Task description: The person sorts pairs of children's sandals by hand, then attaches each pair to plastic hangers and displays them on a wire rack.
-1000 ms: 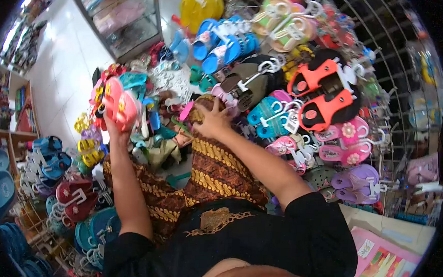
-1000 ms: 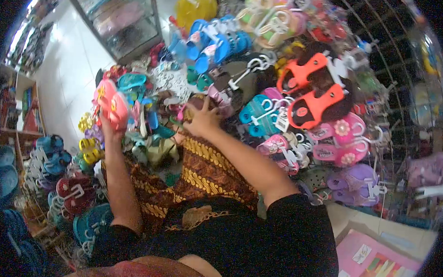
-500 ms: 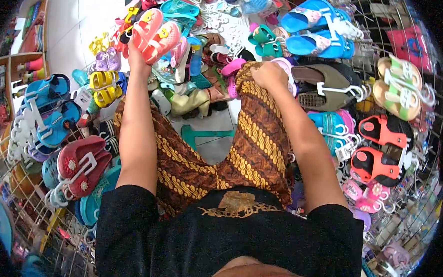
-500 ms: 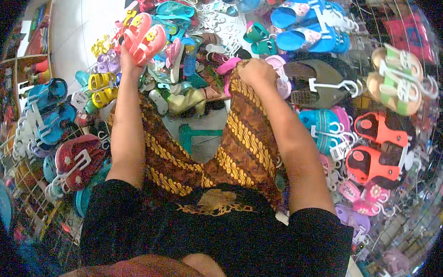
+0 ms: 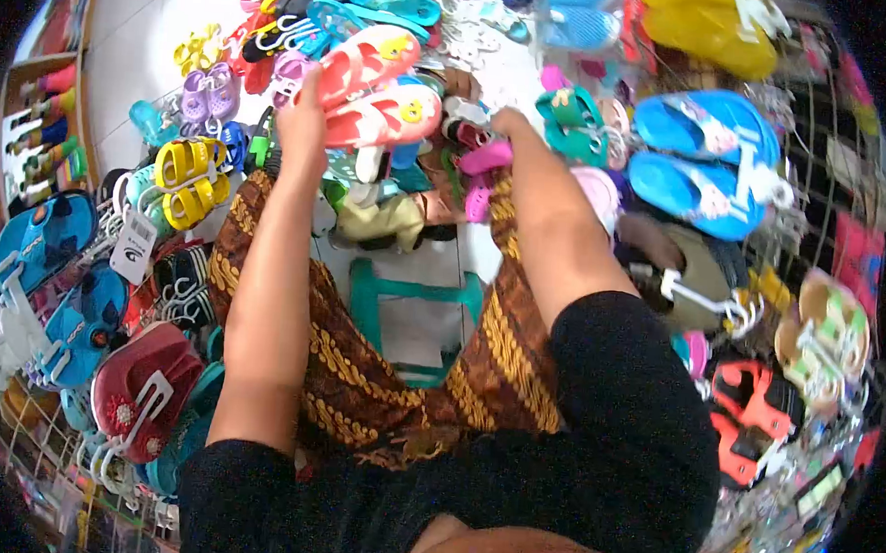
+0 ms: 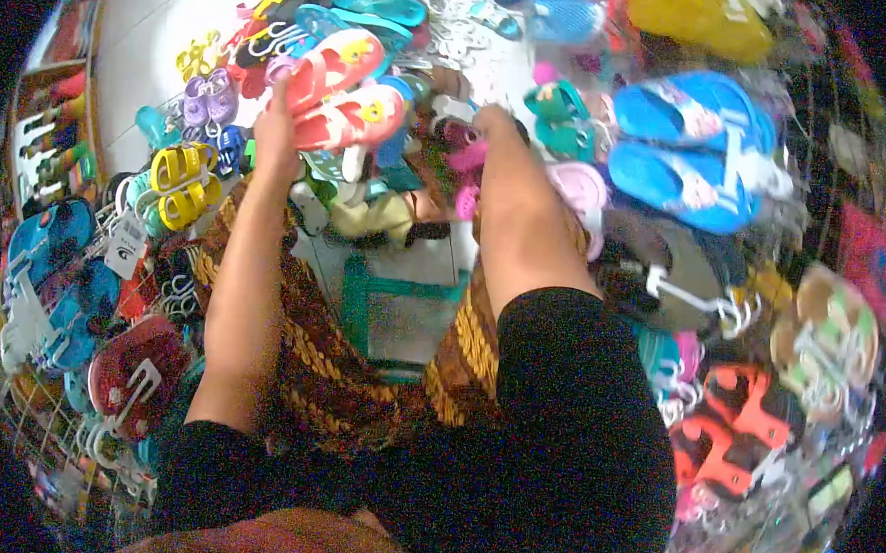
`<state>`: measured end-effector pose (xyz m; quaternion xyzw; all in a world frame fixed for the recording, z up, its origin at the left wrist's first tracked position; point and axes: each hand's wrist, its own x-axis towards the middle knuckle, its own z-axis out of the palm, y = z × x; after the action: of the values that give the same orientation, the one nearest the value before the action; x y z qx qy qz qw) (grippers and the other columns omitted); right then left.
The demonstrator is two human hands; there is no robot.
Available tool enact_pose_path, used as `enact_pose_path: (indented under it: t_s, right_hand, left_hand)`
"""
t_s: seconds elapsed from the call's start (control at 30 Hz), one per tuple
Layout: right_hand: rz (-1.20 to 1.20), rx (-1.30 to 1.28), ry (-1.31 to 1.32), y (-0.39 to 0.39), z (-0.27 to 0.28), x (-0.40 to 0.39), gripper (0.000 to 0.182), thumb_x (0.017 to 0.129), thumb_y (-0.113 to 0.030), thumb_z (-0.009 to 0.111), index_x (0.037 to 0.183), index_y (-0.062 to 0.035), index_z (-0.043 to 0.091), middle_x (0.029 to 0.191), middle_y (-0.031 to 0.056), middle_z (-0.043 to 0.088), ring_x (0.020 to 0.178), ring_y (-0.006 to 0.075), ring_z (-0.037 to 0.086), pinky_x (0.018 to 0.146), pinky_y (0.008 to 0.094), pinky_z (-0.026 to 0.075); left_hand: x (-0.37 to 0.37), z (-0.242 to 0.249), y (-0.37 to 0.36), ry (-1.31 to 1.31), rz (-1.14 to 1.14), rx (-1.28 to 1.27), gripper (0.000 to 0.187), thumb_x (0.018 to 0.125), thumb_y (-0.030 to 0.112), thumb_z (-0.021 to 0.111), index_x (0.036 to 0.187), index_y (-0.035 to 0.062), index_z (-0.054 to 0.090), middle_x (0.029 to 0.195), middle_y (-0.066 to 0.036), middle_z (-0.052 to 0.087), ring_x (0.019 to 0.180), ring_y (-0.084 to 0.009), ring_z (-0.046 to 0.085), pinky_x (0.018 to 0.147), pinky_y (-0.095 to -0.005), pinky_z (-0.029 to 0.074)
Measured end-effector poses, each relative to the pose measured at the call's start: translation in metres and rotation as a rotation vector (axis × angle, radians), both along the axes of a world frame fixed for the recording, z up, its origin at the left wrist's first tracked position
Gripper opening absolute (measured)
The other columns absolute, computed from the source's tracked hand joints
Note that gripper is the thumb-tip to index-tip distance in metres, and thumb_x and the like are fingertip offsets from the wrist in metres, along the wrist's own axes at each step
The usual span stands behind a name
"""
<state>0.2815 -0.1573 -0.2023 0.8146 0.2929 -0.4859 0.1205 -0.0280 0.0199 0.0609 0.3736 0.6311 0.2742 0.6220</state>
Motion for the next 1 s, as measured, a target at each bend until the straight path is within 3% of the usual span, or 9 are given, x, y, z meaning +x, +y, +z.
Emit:
enact_pose_path:
  t_s: [0.03,0.1,0.17,0.27,0.37,0.6,0.73,0.9,1.0]
  right_hand:
    - [0.238,0.120,-0.066,0.009,-0.024,-0.007,0.040,0.087,-0.029,0.051,0.107,0.0029,0.065,0.108,0.0258,0.064,0.096,0.0349,0.065,0.086,0.0413,0.051]
    - [0.075,0.224,-0.028,-0.003,-0.091,-0.023,0.045,0.085,-0.036,0.054,0.111,-0.0004,0.063,0.116,0.0244,0.062,0.112,0.0355,0.059,0.094,0.0414,0.047]
    - [-0.038,0.143,-0.150,-0.005,-0.048,-0.047,0.053,0.080,-0.044,0.058,0.114,-0.0043,0.063,0.121,0.0228,0.060,0.112,0.0372,0.058,0.095,0.0422,0.046]
    - [-0.077,0.144,-0.179,-0.028,-0.106,-0.039,0.062,0.077,-0.047,0.061,0.124,-0.0080,0.057,0.120,0.0195,0.062,0.112,0.0363,0.059,0.095,0.0416,0.046]
    - [-0.063,0.120,-0.086,-0.005,-0.058,-0.022,0.066,0.075,-0.047,0.061,0.128,-0.0076,0.054,0.118,0.0248,0.061,0.111,0.0379,0.059,0.096,0.0428,0.046]
    - [-0.420,0.487,-0.659,0.036,0.048,-0.036,0.041,0.081,-0.015,0.058,0.119,-0.0032,0.048,0.095,0.0271,0.064,0.090,0.0441,0.062,0.082,0.0516,0.048]
    - [-0.203,0.829,-0.693,0.078,0.126,-0.029,0.028,0.085,-0.009,0.051,0.110,0.0026,0.051,0.091,0.0263,0.063,0.086,0.0431,0.060,0.079,0.0499,0.047]
    - [-0.506,1.336,-0.372,0.083,0.315,-0.104,0.024,0.097,-0.016,0.043,0.105,0.0024,0.055,0.086,0.0152,0.064,0.085,0.0271,0.062,0.078,0.0397,0.048]
    - [-0.767,1.534,0.045,0.072,0.311,-0.112,0.031,0.102,-0.026,0.042,0.112,0.0006,0.055,0.097,0.0086,0.061,0.083,0.0155,0.059,0.078,0.0310,0.047]
  left_hand:
    - [0.001,0.005,0.003,0.079,-0.016,0.029,0.053,0.089,0.048,0.061,0.103,-0.0024,0.067,0.083,-0.002,0.061,0.071,-0.0106,0.054,0.065,-0.0287,0.046]
    - [-0.006,-0.029,0.007,0.002,0.009,0.064,0.051,0.089,0.048,0.060,0.098,-0.0022,0.067,0.077,0.001,0.057,0.070,-0.0083,0.048,0.066,-0.0268,0.041]
    - [-0.002,-0.025,0.005,0.033,0.043,0.071,0.047,0.090,0.044,0.059,0.095,-0.0024,0.067,0.076,0.000,0.058,0.070,-0.0090,0.048,0.065,-0.0275,0.042]
    - [-0.001,-0.019,0.004,0.032,-0.006,-0.016,0.042,0.091,0.040,0.059,0.091,-0.0020,0.066,0.079,-0.002,0.060,0.070,-0.0097,0.052,0.065,-0.0291,0.045]
    - [0.001,-0.016,0.004,-0.046,0.001,-0.018,0.044,0.090,0.042,0.060,0.091,-0.0018,0.067,0.080,-0.003,0.061,0.070,-0.0103,0.054,0.065,-0.0297,0.046]
    - [-0.003,-0.007,0.005,-0.047,0.035,-0.014,0.045,0.089,0.044,0.061,0.092,-0.0010,0.068,0.081,-0.006,0.065,0.071,-0.0139,0.058,0.068,-0.0315,0.047]
    - [-0.008,0.004,0.008,-0.017,0.027,0.033,0.046,0.088,0.044,0.062,0.093,-0.0012,0.068,0.082,-0.008,0.066,0.072,-0.0150,0.060,0.068,-0.0318,0.047]
    - [-0.007,0.003,0.009,-0.089,0.078,0.032,0.046,0.089,0.044,0.061,0.093,-0.0014,0.068,0.084,-0.009,0.067,0.073,-0.0162,0.061,0.069,-0.0328,0.048]
    - [-0.003,-0.006,0.013,-0.058,0.082,0.026,0.047,0.089,0.044,0.061,0.094,-0.0029,0.068,0.084,-0.011,0.067,0.075,-0.0181,0.062,0.071,-0.0346,0.049]
